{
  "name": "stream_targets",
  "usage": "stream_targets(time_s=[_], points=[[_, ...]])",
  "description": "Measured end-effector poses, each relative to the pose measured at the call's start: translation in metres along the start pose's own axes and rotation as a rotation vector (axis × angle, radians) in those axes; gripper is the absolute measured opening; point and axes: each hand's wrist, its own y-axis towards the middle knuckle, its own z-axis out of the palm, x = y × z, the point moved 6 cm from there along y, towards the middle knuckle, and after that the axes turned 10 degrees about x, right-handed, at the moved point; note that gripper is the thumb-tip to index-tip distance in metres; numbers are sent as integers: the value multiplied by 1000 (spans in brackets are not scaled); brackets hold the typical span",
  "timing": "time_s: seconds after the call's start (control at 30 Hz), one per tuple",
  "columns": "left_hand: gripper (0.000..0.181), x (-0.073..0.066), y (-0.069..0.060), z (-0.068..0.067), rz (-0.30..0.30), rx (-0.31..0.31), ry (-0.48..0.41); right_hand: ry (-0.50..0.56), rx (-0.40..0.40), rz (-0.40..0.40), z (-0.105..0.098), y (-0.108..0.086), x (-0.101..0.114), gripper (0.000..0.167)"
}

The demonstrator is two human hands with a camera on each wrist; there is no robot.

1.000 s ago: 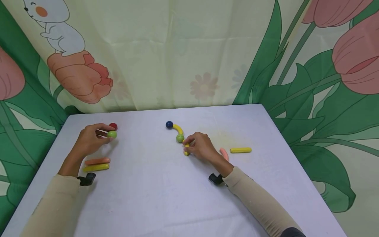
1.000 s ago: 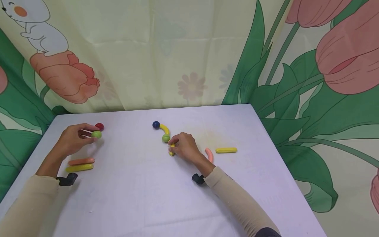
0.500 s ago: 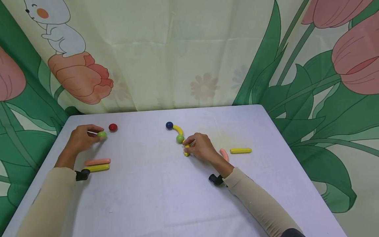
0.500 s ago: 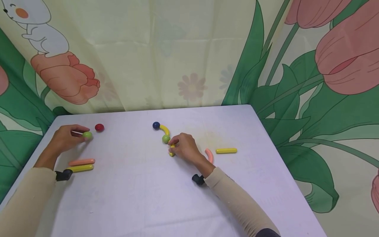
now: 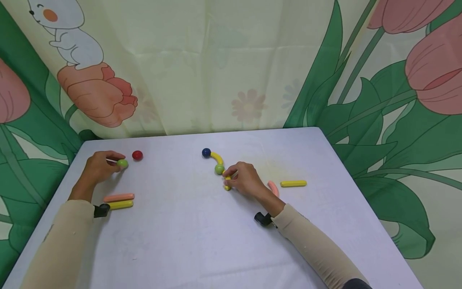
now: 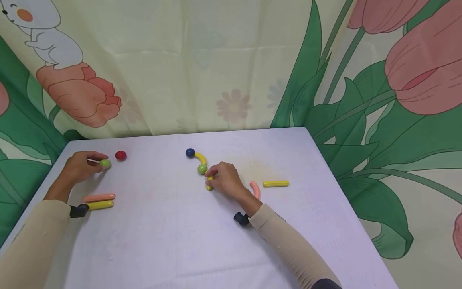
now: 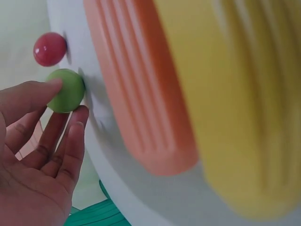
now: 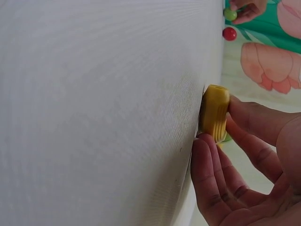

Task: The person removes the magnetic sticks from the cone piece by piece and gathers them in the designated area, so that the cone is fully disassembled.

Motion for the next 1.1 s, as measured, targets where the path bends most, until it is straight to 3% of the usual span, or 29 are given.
stream_targets(time_s=[0.37, 1.1], points=[[51, -1, -1, -1, 12, 1, 4, 16, -6, -5, -1, -1, 1, 19], [50, -7, -4, 5, 22, 14, 35, 11, -2, 4, -1, -4, 3, 19]])
